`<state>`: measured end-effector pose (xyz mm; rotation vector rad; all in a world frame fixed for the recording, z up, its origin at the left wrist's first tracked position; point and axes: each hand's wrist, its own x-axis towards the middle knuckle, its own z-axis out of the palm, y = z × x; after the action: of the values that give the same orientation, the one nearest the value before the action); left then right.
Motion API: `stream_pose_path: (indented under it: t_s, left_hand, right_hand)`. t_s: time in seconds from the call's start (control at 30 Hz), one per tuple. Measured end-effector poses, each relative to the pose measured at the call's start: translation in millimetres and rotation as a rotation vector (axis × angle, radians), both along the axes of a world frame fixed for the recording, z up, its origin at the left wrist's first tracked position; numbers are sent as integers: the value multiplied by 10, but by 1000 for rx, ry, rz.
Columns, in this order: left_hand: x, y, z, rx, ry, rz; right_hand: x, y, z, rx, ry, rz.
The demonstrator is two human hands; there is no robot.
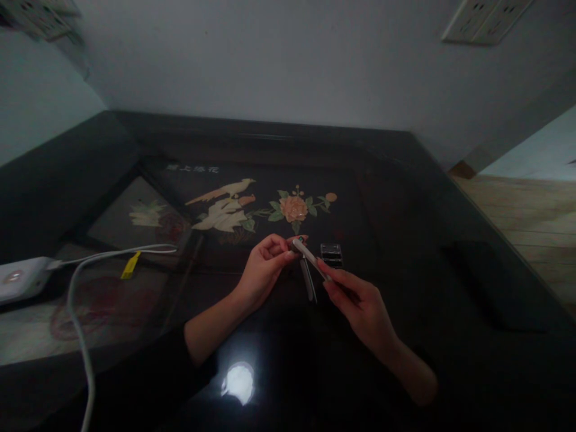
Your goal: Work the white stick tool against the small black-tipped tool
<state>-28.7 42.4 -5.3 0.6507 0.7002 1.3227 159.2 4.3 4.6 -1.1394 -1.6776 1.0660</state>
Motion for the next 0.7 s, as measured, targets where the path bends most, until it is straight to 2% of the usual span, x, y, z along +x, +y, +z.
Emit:
stream_pose_path:
  t_s: [0.27, 0.57, 0.7]
  left_hand:
    - [15, -4, 10, -17, -12, -1]
    - [-9, 4, -18, -2, -12, -11]
    - [-5, 5, -10, -17, -3, -7]
  right_hand:
    - [19, 35, -1, -13, -25, -77]
    - [-20, -56, 4, -33, 24, 62]
    - [-7, -30, -6, 14, -20, 50]
